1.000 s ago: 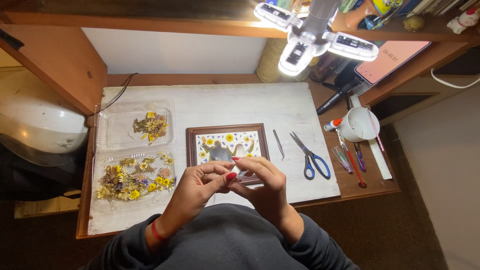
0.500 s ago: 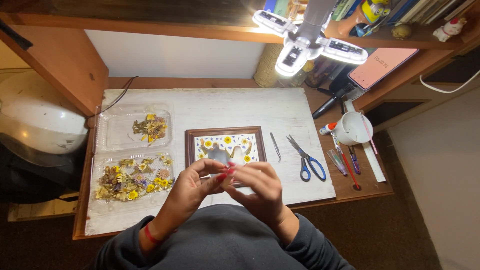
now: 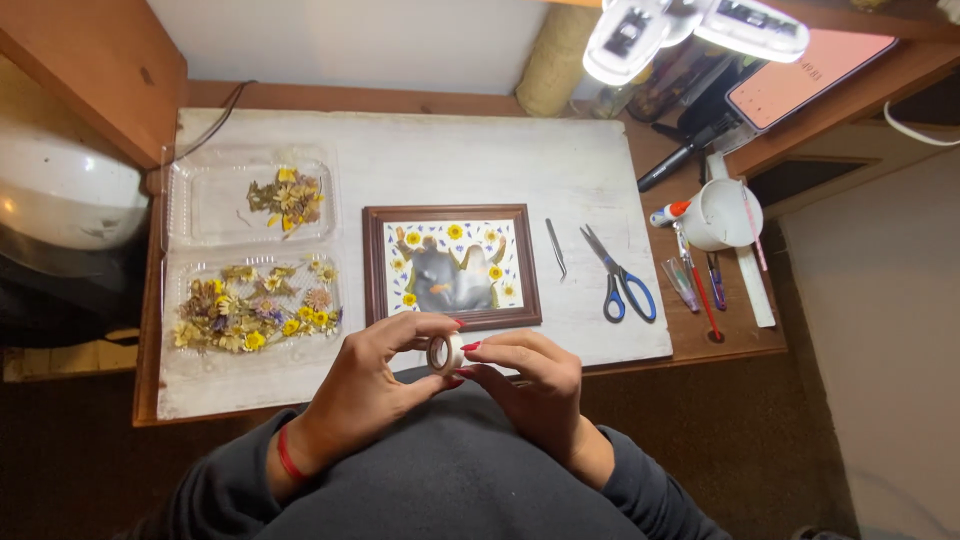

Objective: Arranging and securing dried flowers inside a small wooden frame using adhesive tape and tweezers.

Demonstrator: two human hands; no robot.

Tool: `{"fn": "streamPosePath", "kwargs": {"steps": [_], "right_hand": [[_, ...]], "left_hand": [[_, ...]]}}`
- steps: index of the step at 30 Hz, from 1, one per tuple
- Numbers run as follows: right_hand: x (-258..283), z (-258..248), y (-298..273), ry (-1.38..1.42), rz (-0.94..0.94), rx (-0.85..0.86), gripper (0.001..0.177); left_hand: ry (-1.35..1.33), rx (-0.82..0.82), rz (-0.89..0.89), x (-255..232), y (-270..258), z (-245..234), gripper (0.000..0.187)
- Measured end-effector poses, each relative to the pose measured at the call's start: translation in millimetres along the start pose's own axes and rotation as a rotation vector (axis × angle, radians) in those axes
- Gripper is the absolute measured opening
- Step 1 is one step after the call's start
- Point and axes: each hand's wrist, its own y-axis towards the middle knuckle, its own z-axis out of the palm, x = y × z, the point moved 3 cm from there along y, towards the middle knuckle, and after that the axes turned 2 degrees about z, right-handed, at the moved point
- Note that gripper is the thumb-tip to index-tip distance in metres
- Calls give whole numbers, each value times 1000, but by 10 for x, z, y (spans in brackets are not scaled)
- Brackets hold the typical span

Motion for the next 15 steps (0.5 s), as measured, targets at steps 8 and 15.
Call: {"fn": "streamPosePath", "kwargs": {"steps": [8,15], "right_hand": [[6,11,-69,116,9,-6,25],[-6,-8,-29,29,35,1,23]], "left_hand": [[88,-41,222,-42,-81,34,44],[119,-47,258,-46,-87,42,36]]}}
